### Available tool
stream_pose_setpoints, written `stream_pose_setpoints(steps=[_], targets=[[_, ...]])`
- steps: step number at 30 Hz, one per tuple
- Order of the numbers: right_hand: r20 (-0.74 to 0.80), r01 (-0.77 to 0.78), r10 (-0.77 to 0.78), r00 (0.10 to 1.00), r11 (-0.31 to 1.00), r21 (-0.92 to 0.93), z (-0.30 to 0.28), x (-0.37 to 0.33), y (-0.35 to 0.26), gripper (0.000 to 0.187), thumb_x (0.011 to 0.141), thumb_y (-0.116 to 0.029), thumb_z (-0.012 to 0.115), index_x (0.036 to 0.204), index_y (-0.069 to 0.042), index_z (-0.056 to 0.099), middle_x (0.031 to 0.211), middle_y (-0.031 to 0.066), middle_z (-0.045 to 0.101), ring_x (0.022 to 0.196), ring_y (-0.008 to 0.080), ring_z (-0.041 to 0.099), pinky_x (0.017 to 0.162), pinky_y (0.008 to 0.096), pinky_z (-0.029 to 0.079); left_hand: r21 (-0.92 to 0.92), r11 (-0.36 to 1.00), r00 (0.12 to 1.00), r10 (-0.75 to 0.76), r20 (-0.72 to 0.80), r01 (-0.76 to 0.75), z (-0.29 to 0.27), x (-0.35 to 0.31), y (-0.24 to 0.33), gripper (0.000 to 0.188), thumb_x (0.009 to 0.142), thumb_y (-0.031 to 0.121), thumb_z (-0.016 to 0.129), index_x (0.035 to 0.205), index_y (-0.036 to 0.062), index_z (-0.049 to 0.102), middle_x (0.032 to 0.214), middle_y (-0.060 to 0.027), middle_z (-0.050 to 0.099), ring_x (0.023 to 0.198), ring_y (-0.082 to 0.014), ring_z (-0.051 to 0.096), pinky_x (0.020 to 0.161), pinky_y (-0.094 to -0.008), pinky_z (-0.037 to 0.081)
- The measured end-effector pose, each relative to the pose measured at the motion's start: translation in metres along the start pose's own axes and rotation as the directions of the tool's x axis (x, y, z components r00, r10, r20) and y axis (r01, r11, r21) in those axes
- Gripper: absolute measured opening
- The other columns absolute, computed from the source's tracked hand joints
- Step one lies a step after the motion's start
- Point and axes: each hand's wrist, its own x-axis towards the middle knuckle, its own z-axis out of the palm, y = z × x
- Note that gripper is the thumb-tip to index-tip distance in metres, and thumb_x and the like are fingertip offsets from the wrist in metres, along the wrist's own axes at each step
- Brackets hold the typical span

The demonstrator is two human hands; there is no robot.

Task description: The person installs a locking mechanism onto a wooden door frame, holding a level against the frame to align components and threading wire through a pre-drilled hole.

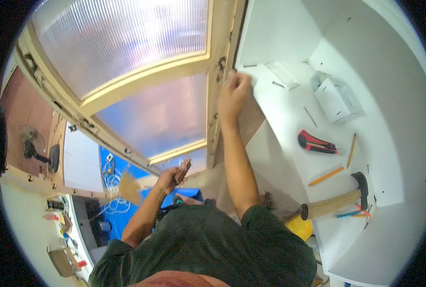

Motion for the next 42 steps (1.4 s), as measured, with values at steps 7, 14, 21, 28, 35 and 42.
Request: stream_pose_setpoints(steps=[7,14,21,28,35,42], targets=[[0.492,0.264,-0.182,0.851,0.959,-0.102,-0.044,-0.021,0.016,0.012,0.098,-0.010,0.072,0.102,-0.001,0.076,0.098,0.0182,0.075,0.091,0.0341,0.073,0.081,0.0426,0.056,0.068,0.906,0.906,0.409,0.108,-0.417,0.062,-0.025,0.090,0.063,0.093,0.017,0.077,0.150,0.0010,0.057,0.125,-0.0091,0.067,0.107,-0.0227,0.069,0.089,-0.0375,0.058],[0.318,0.180,-0.216,0.923,0.974,0.139,-0.023,0.021,-0.064,0.021,0.105,-0.015,0.071,0.122,-0.003,0.075,0.110,0.0045,0.076,0.088,0.0122,0.069,0.076,0.0284,0.053,-0.081,0.835,0.783,0.541,0.308,-0.545,0.097,-0.044,0.171,0.070,0.092,0.024,0.074,0.154,-0.0004,0.052,0.124,-0.0140,0.068,0.102,-0.0240,0.069,0.083,-0.0332,0.059],[0.725,-0.386,0.059,0.687,0.874,0.294,-0.019,0.024,-0.076,0.050,0.110,-0.042,0.064,0.142,-0.003,0.066,0.136,0.0100,0.072,0.110,0.0189,0.068,0.097,0.0341,0.054,-0.666,0.745,0.780,0.442,0.443,-0.044,0.117,-0.068,0.207,0.060,0.107,0.044,0.054,0.146,-0.0019,0.053,0.116,-0.0243,0.069,0.070,-0.0300,0.072,0.058,-0.0342,0.062],[0.881,-0.410,-0.101,0.463,0.856,0.314,-0.049,-0.014,-0.097,0.066,0.110,-0.052,0.061,0.152,-0.002,0.059,0.144,0.0125,0.066,0.131,0.0221,0.061,0.111,0.0385,0.049,-0.029,0.772,0.633,0.542,0.553,-0.635,0.125,-0.061,0.257,0.078,0.095,0.029,0.080,0.158,0.0012,0.044,0.113,-0.0169,0.071,0.083,-0.0210,0.073,0.074,-0.0315,0.062],[0.897,0.073,-0.200,0.393,0.980,0.187,-0.061,-0.049,-0.122,0.053,0.095,-0.020,0.083,0.142,0.001,0.069,0.142,0.0226,0.066,0.132,0.0309,0.064,0.112,0.0400,0.050,0.428,0.223,0.452,0.687,0.568,-0.876,0.104,-0.108,0.259,0.126,0.084,0.018,0.093,0.176,0.0133,0.008,0.120,-0.0142,0.073,0.094,-0.0185,0.071,0.086,-0.0328,0.059],[0.915,0.127,-0.193,0.354,0.979,0.158,-0.066,-0.076,-0.104,0.046,0.089,-0.013,0.087,0.132,-0.002,0.076,0.129,0.0170,0.072,0.122,0.0302,0.068,0.107,0.0395,0.052,0.438,0.444,0.621,0.490,0.612,-0.782,0.077,-0.105,0.262,0.126,0.083,0.007,0.091,0.176,0.0139,0.006,0.114,-0.0162,0.072,0.095,-0.0180,0.071,0.084,-0.0322,0.058]])
